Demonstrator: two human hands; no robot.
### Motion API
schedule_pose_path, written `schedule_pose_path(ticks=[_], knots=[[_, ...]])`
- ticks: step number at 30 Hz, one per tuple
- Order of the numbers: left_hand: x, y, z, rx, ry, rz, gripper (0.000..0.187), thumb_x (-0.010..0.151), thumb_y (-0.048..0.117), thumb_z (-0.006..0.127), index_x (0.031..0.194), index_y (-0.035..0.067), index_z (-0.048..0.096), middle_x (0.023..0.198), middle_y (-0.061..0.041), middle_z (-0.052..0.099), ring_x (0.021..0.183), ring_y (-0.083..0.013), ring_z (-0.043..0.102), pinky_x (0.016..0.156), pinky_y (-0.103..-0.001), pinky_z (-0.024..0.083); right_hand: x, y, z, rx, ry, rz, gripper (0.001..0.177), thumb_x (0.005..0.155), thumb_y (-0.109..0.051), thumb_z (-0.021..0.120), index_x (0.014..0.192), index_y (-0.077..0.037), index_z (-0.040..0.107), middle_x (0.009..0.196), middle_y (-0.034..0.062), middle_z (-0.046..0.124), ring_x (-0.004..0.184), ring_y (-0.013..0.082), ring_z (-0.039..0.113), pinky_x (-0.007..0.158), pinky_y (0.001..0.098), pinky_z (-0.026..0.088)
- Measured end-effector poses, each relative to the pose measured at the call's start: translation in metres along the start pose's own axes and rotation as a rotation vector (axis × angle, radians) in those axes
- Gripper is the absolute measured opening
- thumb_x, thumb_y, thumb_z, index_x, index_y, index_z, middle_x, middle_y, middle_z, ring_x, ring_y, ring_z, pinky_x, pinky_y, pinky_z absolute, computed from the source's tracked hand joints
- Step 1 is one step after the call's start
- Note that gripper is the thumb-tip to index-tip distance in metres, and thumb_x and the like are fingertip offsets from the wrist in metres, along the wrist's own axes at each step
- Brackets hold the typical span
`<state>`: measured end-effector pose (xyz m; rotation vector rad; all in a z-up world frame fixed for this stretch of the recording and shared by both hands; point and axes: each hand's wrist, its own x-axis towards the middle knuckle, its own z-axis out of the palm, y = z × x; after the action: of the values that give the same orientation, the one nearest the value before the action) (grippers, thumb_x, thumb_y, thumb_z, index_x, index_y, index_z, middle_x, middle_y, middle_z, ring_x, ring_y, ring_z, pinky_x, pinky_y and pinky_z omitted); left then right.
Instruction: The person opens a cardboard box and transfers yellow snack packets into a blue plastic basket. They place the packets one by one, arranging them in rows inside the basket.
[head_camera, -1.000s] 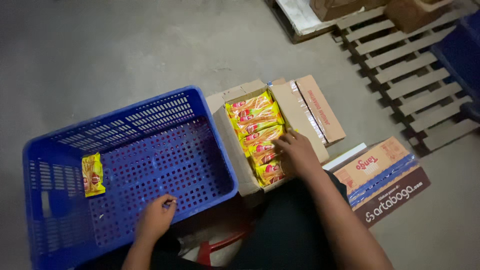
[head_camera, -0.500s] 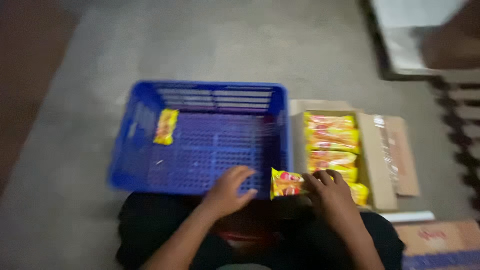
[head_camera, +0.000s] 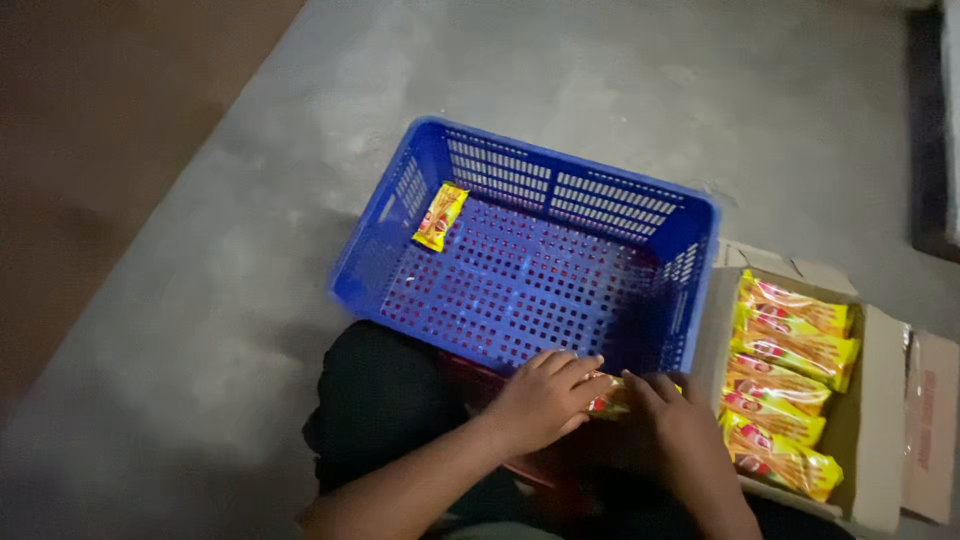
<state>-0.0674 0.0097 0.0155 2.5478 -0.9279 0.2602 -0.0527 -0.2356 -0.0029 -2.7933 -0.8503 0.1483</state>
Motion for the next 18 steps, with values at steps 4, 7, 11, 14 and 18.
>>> schedule_pose_path(ticks=[4,7,11,14,18], knots=[[-0.008,-0.012,-0.015,-0.003,-0.002,-0.017,0.062,0.071,0.026,0.091,0.124,0.014,0.062,0.113,-0.007,0.062,0.098,-0.0301,0.057,0.086,-0.042,0.046,0.01,0.007,0.021,0.047,-0.001,-0.074,0.071,0.079,-0.027,0.069,0.147,-0.018,0.051,0.137,0.0045,0.062,0.12,0.0336,0.053,0.106,0.0425,0.045],[-0.02,-0.031,-0.013,-0.074,-0.015,-0.111,0.053,0.077,0.027,0.081,0.127,0.018,0.065,0.117,-0.005,0.065,0.102,-0.0299,0.058,0.086,-0.044,0.046,0.019,-0.002,0.02,0.225,0.208,-0.119,0.083,0.076,-0.024,0.081,0.151,-0.016,0.048,0.157,0.0152,0.048,0.139,0.0375,0.051,0.119,0.0464,0.037],[-0.029,-0.068,-0.023,-0.115,-0.03,-0.299,0.044,0.091,0.027,0.066,0.132,0.011,0.066,0.118,-0.01,0.067,0.096,-0.0295,0.06,0.076,-0.045,0.047,0.021,-0.018,0.006,0.459,0.324,0.089,0.068,0.084,-0.015,0.074,0.148,-0.01,0.049,0.159,0.0131,0.045,0.148,0.0316,0.042,0.123,0.0441,0.033],[-0.027,-0.095,-0.043,-0.143,-0.145,-0.651,0.059,0.087,0.033,0.077,0.14,0.016,0.057,0.12,-0.01,0.063,0.101,-0.0293,0.061,0.076,-0.044,0.054,0.023,0.016,0.045,0.449,0.385,0.189,0.059,0.089,-0.016,0.067,0.144,-0.005,0.049,0.154,0.0211,0.047,0.146,0.0356,0.043,0.126,0.0466,0.029],[-0.03,-0.161,-0.022,-0.215,0.065,-0.961,0.055,0.088,0.032,0.075,0.14,0.024,0.057,0.116,-0.014,0.061,0.099,-0.036,0.065,0.076,-0.048,0.054,0.017,0.067,0.122,0.197,0.277,0.069,0.063,0.082,-0.017,0.069,0.143,-0.017,0.055,0.155,0.0105,0.053,0.148,0.0393,0.043,0.126,0.0564,0.028]])
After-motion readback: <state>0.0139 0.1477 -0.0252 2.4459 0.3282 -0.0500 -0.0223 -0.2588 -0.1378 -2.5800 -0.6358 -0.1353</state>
